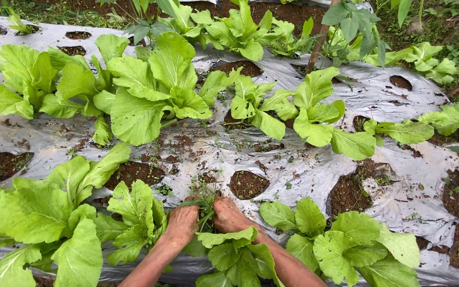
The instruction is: The person kneels in a garden and removes weeds by hand from around rows of leafy green vegetables growing through plastic mulch. They pull the weeds from the soil and gather them into a pile in their hands.
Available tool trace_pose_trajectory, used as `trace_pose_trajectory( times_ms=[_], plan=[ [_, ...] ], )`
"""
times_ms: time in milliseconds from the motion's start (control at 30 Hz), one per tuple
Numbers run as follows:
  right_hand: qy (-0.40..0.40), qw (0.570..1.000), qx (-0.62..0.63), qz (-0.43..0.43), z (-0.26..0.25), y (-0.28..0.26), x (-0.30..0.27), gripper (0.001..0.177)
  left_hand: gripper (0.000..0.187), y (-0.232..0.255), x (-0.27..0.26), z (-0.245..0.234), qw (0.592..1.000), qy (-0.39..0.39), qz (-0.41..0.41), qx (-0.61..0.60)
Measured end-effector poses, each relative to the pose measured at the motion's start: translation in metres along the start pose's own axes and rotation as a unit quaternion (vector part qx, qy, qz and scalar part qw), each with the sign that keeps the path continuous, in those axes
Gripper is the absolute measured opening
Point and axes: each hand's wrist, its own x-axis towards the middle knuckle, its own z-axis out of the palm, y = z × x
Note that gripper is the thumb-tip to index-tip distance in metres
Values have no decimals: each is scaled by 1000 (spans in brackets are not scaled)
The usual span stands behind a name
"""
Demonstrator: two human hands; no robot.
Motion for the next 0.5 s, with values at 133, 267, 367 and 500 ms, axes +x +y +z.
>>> trace_pose_trajectory(
  times_ms=[133, 267, 367, 500],
  plan=[
    [1, 1000, 16, -1, 2, 13, 2, 41, 27, 7, 0, -10, 1000, 14, -3, -10],
    [5, 999, 33, -3, 4, 25, 5, 38, 30, 15, -1, -20, 999, 30, -5, -21],
    [7, 999, 45, -3, 5, 33, 10, 37, 33, 21, -1, -29, 999, 40, -6, -29],
    [9, 998, 56, -3, 6, 44, 16, 35, 38, 28, -4, -37, 998, 50, -8, -37]
  ],
)
